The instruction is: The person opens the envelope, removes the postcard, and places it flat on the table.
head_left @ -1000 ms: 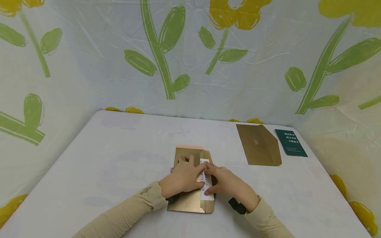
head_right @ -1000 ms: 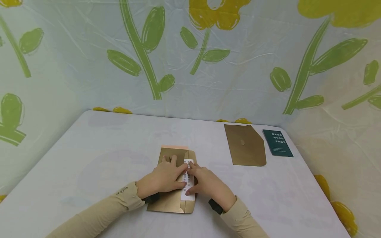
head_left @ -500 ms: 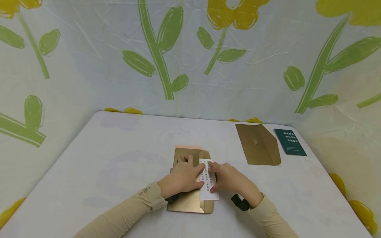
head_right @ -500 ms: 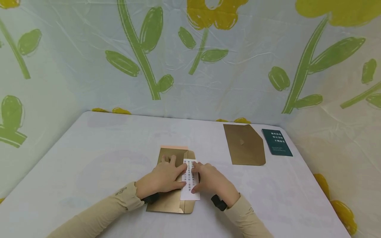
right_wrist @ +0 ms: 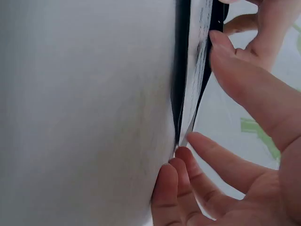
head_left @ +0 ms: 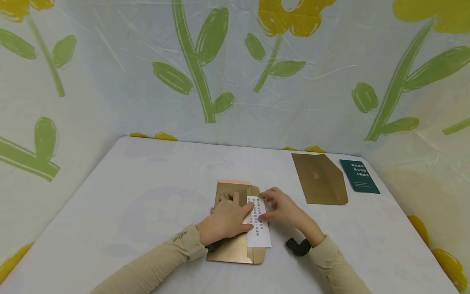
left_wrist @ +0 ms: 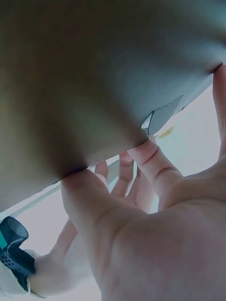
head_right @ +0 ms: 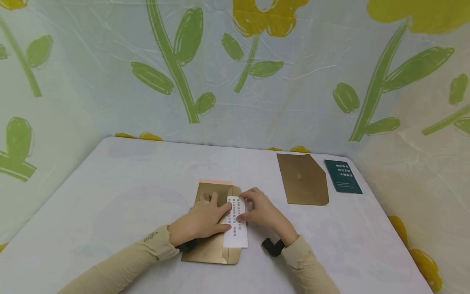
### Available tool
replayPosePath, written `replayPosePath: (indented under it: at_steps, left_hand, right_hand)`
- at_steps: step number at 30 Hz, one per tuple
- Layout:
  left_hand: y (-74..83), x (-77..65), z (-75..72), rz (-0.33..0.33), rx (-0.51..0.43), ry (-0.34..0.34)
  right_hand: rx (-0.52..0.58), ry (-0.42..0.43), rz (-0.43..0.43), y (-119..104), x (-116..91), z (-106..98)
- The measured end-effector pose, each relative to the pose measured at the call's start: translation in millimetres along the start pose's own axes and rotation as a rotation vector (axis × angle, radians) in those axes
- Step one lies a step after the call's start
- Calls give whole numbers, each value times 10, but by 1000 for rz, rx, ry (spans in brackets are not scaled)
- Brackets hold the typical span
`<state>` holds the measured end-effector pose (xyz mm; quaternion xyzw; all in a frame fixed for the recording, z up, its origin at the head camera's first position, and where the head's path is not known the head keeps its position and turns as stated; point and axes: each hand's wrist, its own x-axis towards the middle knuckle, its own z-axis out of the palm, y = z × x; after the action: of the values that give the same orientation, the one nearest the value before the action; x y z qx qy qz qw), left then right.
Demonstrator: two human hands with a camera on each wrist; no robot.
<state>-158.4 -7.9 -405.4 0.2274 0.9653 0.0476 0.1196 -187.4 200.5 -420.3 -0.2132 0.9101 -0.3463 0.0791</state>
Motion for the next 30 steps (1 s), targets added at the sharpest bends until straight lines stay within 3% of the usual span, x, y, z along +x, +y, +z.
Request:
replayPosePath:
  at_steps: [11, 23, 30]
  left_hand:
    - [44, -20, 8, -3, 16, 16]
    - [31, 1, 43, -26, 32, 10]
    - [24, 6, 52, -8, 48, 25]
  right_hand:
    - [28, -33, 176, 6, 127, -3]
    - [192, -38, 173, 16, 127, -37]
    - [171, -44, 189, 79, 117, -98]
